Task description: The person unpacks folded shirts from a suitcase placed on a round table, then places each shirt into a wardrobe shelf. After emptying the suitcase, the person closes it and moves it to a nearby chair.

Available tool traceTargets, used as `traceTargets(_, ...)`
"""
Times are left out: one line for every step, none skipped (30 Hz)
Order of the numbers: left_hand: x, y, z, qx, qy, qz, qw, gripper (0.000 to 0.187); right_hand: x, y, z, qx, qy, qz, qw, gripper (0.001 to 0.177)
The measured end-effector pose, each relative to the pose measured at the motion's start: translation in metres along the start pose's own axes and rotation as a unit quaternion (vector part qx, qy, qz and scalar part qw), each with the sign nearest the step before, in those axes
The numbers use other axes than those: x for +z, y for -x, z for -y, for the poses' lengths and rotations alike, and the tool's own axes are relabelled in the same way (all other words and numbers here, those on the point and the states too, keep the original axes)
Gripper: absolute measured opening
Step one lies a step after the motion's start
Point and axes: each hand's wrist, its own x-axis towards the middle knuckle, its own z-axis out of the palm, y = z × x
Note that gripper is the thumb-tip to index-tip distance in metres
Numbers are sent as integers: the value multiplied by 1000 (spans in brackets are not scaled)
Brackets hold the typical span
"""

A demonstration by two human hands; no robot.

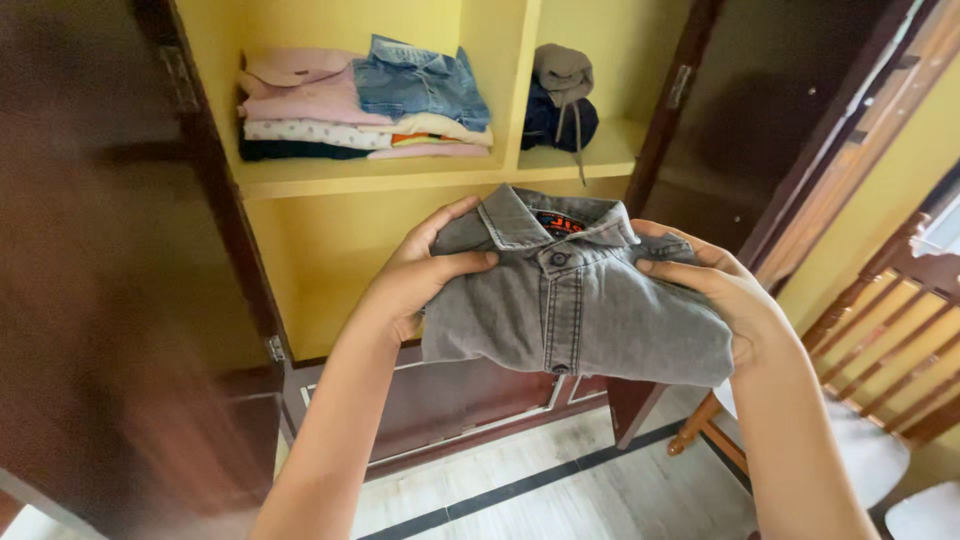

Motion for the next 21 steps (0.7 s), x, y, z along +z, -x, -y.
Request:
traceTargets(1,-2,-2,6,-14,-8,1000,76,-1,-7,1,-2,9,4,1000,50)
traceTargets(1,-3,-4,11,-27,-17,999,76,-2,-15,3,-4,18,8,1000,51)
traceTargets(2,-6,-7,16,-41,-24,999,76,-2,-22,6,-7,27,11,1000,51)
traceTargets(2,-8,-9,6,-49,-37,998,76,-3,-29,7,1,19,16,1000,52)
traceTargets(0,-9,-12,-3,-58,-51,997,76,-3,-38,7,9,12,22,1000,53)
traceTargets(-2,-11,-14,-13,-67,-64,996,77,-3,-47,6,17,4,27,999,54)
traceTargets(-3,-15,-17,-17,-89,-81,993,77,-2,-57,7,14,-2,43,999,55)
traceTargets(-5,-18,-20,-20,-111,-97,989,77,0,-67,7,11,-7,59,998,56)
traceTargets(-8,-22,-22,-24,-133,-113,984,77,3,-75,6,7,-14,73,997,57)
traceTargets(-13,-25,-22,-14,-100,-103,990,77,7,-83,5,8,-13,79,997,56)
traceTargets(-18,-29,-23,-2,-69,-90,994,77,11,-91,6,7,-14,84,996,56)
traceTargets(-23,-34,-23,9,-38,-77,996,77,16,-99,6,6,-14,88,996,56)
traceTargets(-29,-40,-22,22,-33,-77,996,76,19,-109,6,12,-17,89,996,56)
traceTargets(-35,-46,-21,36,-28,-78,996,76,22,-120,5,17,-20,90,996,56)
traceTargets(-42,-53,-19,49,-22,-77,996,76,25,-131,5,23,-21,91,995,57)
traceTargets(-49,-61,-19,50,-12,-76,996,76,29,-141,4,23,-19,94,995,57)
traceTargets(-57,-68,-19,52,0,-74,996,76,35,-150,5,24,-16,97,995,58)
traceTargets(-64,-75,-19,54,11,-72,996,76,41,-160,6,24,-13,100,995,59)
traceTargets(-70,-82,-21,61,-1,-74,995,77,47,-170,7,23,-2,99,995,59)
traceTargets(-75,-90,-22,68,-12,-77,995,77,53,-182,8,21,9,99,995,60)
traceTargets(-82,-98,-24,74,-24,-77,994,77,58,-194,8,19,18,96,995,60)
